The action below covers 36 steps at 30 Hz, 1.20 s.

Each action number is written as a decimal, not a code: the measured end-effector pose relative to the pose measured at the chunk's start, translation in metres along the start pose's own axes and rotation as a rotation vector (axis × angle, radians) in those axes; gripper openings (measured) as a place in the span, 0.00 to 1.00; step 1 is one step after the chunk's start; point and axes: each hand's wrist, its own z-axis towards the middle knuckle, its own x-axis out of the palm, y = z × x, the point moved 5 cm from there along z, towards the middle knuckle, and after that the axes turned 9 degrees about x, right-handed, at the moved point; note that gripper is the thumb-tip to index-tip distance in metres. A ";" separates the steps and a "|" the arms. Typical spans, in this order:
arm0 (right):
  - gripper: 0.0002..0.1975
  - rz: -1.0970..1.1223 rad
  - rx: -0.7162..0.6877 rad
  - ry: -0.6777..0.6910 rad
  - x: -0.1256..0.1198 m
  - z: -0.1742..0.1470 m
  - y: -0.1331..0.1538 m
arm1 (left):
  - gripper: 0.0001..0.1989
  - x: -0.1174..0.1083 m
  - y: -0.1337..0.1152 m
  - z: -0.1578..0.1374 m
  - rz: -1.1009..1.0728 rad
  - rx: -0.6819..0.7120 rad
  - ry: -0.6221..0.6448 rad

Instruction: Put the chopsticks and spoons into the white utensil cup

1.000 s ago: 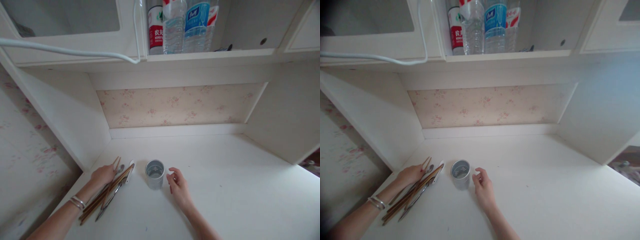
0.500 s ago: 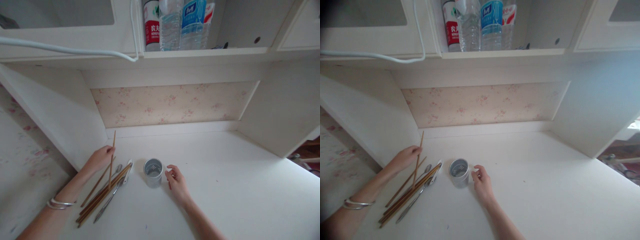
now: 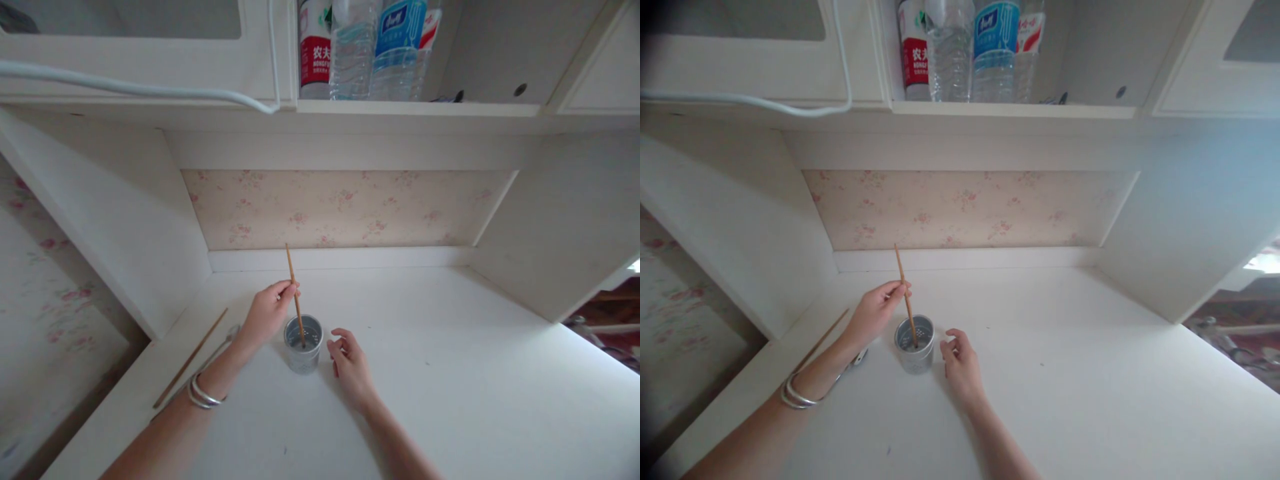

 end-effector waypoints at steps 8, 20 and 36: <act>0.20 0.015 0.019 0.017 0.002 0.001 0.001 | 0.20 0.033 0.038 -0.016 -0.004 0.033 0.087; 0.19 -0.037 0.016 0.027 0.001 0.000 0.002 | 0.32 0.034 0.034 -0.053 -0.291 -0.170 0.111; 0.09 -0.008 -0.256 -0.292 0.013 -0.059 0.047 | 0.36 0.065 0.056 -0.097 -0.651 -0.192 -0.016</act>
